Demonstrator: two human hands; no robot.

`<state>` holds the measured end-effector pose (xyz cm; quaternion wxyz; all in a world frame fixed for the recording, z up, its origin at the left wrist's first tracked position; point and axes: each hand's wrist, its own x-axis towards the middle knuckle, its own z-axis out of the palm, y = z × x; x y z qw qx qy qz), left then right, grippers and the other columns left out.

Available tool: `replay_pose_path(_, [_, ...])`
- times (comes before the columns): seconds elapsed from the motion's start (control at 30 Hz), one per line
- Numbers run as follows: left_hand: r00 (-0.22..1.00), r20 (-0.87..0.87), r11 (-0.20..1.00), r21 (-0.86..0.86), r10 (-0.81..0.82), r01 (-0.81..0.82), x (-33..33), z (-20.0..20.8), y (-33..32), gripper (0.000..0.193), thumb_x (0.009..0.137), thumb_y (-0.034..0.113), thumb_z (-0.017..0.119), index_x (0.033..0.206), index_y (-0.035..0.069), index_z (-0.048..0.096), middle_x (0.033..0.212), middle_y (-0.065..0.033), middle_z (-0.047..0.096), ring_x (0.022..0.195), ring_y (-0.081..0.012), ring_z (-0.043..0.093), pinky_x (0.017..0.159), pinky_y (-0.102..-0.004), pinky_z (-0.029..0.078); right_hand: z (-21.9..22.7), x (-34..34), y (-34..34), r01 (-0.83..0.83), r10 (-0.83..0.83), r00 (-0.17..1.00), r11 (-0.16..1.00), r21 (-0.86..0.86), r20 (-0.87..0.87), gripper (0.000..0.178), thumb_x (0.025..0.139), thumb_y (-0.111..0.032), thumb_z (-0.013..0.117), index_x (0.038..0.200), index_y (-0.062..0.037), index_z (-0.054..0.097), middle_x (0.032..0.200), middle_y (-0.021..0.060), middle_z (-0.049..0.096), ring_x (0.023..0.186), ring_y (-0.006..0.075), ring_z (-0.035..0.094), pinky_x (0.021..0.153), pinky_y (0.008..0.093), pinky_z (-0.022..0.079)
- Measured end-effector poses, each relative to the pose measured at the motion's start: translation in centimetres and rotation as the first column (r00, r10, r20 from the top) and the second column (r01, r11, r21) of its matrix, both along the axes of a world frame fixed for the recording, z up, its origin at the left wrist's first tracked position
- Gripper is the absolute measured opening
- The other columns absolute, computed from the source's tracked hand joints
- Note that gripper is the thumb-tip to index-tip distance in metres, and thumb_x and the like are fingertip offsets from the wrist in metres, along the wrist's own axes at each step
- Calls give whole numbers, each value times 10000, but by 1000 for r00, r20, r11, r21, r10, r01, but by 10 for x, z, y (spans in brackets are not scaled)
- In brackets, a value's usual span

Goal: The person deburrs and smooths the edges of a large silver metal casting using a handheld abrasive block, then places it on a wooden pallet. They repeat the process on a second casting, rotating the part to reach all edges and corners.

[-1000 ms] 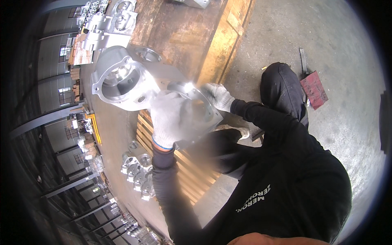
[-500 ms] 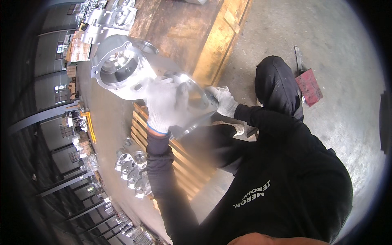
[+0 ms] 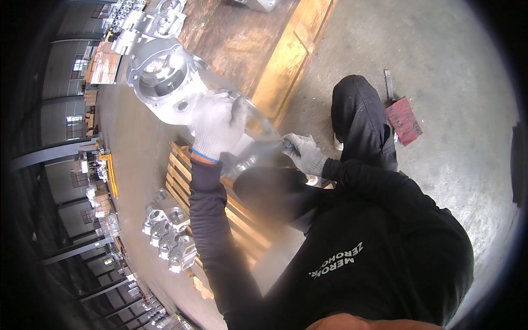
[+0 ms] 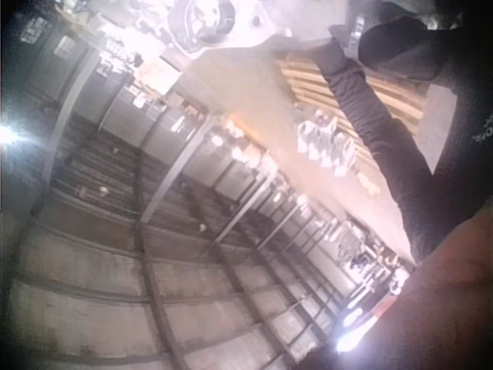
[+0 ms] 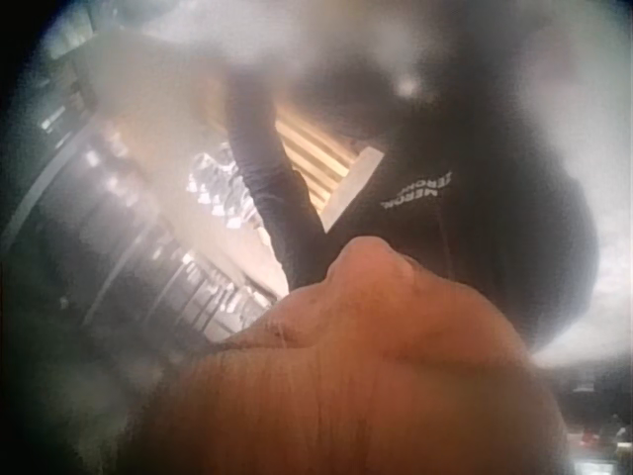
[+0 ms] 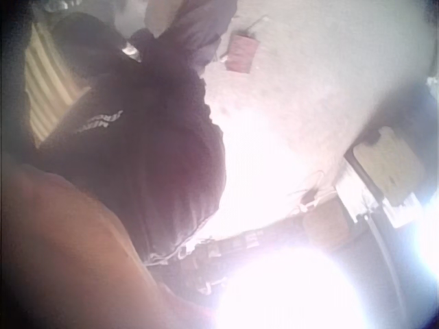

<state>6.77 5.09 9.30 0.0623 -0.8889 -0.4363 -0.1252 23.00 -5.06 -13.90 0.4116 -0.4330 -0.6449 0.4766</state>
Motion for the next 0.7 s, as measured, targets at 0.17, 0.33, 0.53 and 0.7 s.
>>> replay_pose_path(0.17, [999, -28, 999, -25, 42, -43, -3, 0, -2, 211, 941, 119, 635, 796, -25, 689, 816, -209, 677, 847, -417, 645, 801, -485, 494, -7, 4, -10, -64, 65, 998, 995, -78, 0, 267, 963, -198, 669, 1190, -59, 647, 1036, 180, 723, 901, 389, 701, 816, 487, 547])
replay_pose_path(0.33, [999, -39, 999, -30, 38, -39, -8, -3, 0, 196, 943, 117, 628, 825, -19, 706, 859, -219, 698, 876, -420, 662, 843, -482, 504, -15, -4, 2, -257, -53, 857, 819, -513, -512, 335, 940, -188, 759, 1228, -66, 638, 902, 9, 644, 745, 138, 616, 680, 333, 534])
replay_pose_path(0.53, [999, 50, 999, 39, 18, -20, 3, 0, 21, 286, 928, 213, 628, 736, 17, 709, 782, -175, 702, 823, -366, 670, 783, -448, 515, -7, -8, 34, -422, -232, 666, 666, -615, -709, 304, 927, -180, 790, 1152, -56, 626, 811, -18, 593, 632, 91, 563, 485, 238, 467])
replay_pose_path(0.7, [894, -114, 878, -170, 434, -448, 41, 15, 81, 547, 1050, 424, 446, 856, 3, 736, 873, -286, 698, 891, -459, 679, 773, -559, 488, 18, 17, 102, -38, -434, 655, 798, -601, -618, 299, 956, -310, 758, 1053, -60, 626, 686, 10, 574, 435, 139, 545, 393, 278, 454])
